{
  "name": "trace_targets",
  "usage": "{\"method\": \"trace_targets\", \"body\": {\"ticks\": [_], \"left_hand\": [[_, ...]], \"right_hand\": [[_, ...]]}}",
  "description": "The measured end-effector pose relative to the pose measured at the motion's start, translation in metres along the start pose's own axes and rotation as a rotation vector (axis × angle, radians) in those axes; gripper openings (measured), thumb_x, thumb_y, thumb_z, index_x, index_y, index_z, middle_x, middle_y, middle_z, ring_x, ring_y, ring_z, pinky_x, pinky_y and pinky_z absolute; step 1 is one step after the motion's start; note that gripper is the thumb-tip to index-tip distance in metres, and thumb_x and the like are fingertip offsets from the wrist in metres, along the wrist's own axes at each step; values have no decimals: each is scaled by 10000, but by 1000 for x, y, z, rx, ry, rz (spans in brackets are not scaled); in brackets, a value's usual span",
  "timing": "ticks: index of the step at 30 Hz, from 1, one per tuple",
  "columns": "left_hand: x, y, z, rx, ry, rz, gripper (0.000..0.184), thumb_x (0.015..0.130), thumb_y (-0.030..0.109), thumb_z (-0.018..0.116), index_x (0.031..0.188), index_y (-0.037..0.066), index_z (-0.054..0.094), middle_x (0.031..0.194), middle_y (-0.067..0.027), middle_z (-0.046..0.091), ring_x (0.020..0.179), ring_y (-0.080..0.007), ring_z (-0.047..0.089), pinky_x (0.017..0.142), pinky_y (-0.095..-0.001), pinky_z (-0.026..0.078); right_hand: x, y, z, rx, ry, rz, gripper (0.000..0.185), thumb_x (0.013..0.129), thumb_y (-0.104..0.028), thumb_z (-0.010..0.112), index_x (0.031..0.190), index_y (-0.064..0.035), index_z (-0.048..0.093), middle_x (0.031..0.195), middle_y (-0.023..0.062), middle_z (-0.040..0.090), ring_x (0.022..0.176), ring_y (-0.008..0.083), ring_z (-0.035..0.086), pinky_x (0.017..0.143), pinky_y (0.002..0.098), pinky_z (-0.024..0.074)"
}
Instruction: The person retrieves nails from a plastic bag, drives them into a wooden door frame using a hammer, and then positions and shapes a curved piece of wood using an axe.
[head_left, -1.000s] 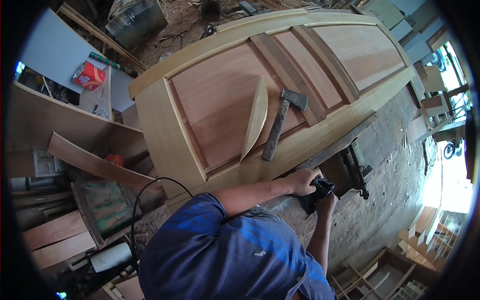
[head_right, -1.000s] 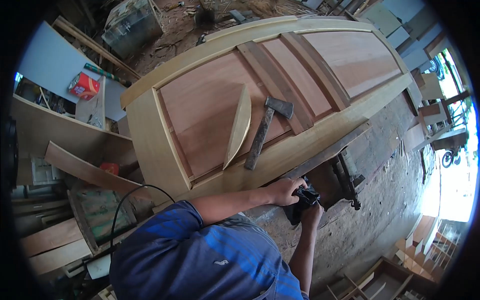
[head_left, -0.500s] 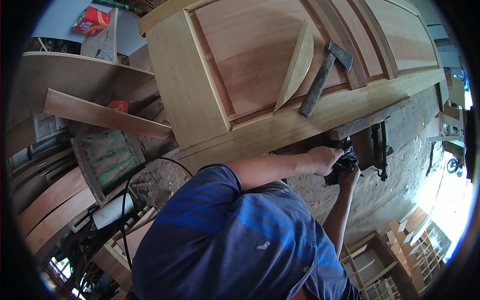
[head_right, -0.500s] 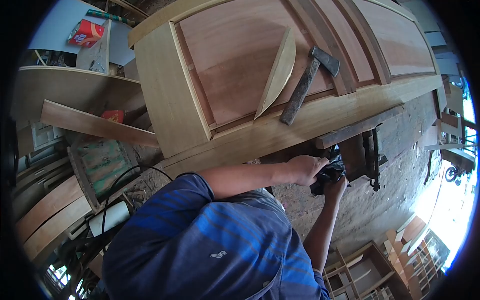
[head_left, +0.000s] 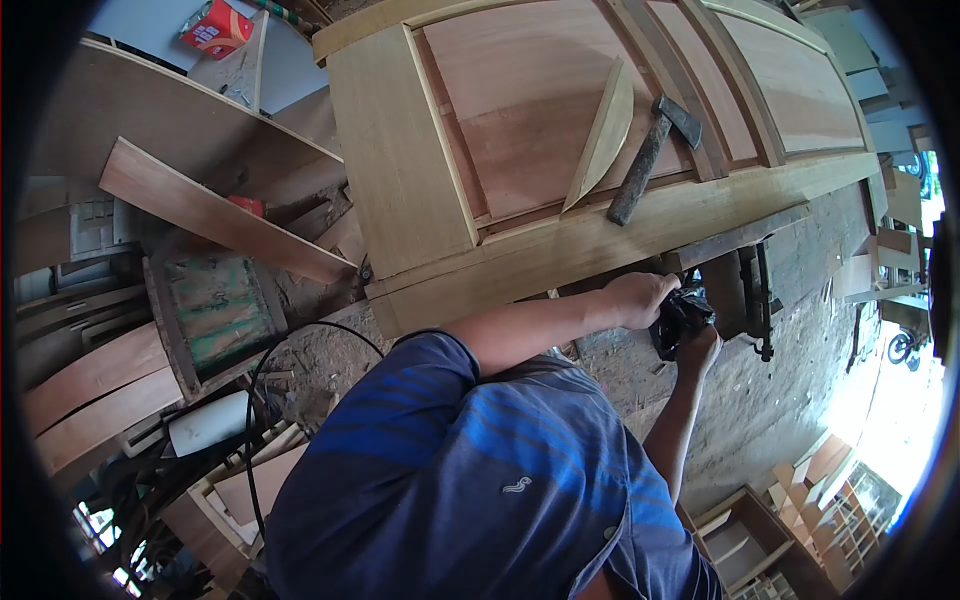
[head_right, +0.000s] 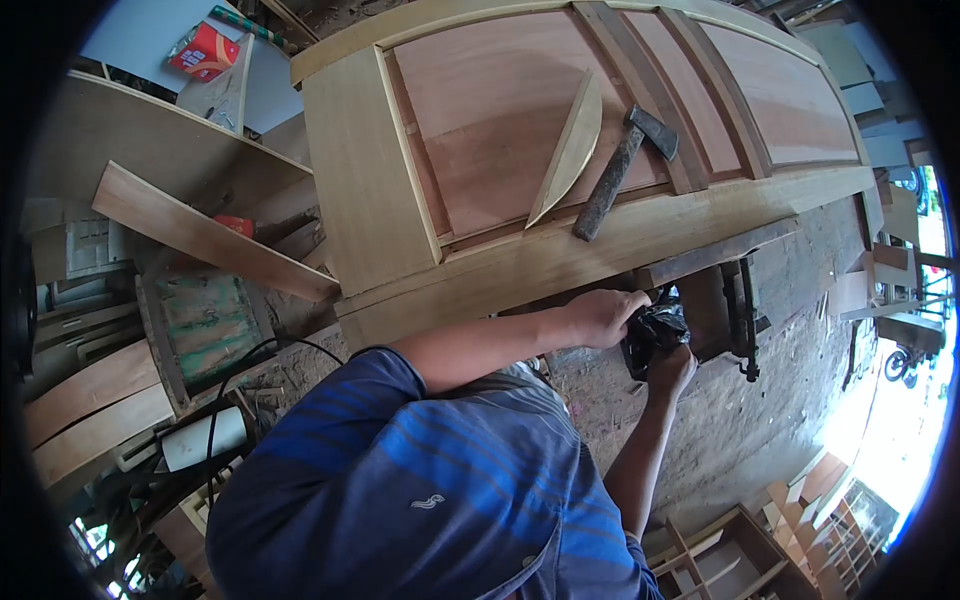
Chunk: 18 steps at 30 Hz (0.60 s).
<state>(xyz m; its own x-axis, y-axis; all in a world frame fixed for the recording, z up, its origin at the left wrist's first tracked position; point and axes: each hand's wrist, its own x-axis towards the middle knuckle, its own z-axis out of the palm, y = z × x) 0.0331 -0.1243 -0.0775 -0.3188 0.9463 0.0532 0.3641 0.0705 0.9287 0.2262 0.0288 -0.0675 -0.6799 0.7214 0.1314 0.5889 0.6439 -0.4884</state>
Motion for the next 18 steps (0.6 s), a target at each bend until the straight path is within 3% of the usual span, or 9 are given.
{"method": "trace_targets", "body": {"ticks": [7,10,11,15,18], "left_hand": [[5,-3,-1,-10,72,21,519,892,59,701,1392,47,561,1137,-270,762,1080,-479,744,922,-564,595],[15,-7,1,-10,103,95,534,896,63,700,1410,52,557,1113,-251,769,1062,-459,756,906,-555,602],[19,-10,1,-13,95,108,540,896,65,702,1415,54,556,1106,-244,770,1052,-449,760,900,-550,604],[32,-14,-8,-31,23,72,546,898,71,708,1423,67,559,1078,-221,772,1011,-410,773,875,-527,612],[43,-16,-16,41,30,102,530,885,59,698,1402,87,581,1065,-193,772,994,-386,773,867,-513,616]], "right_hand": [[1,-31,-15,59,27,64,175,970,-133,754,1099,-73,856,863,186,798,770,252,797,724,416,579],[1,-25,-20,146,22,123,180,975,-108,754,1121,-71,853,878,185,801,759,233,786,718,400,574],[1,-25,-23,136,-4,190,188,964,-86,769,1132,-47,846,868,154,814,753,178,766,718,361,569],[-1,-26,-40,437,-60,310,211,970,-106,831,1124,38,828,927,71,838,815,126,764,741,283,572],[2,-44,-75,572,-86,386,199,1000,-86,817,1138,56,819,977,96,839,864,152,788,804,284,610]]}}
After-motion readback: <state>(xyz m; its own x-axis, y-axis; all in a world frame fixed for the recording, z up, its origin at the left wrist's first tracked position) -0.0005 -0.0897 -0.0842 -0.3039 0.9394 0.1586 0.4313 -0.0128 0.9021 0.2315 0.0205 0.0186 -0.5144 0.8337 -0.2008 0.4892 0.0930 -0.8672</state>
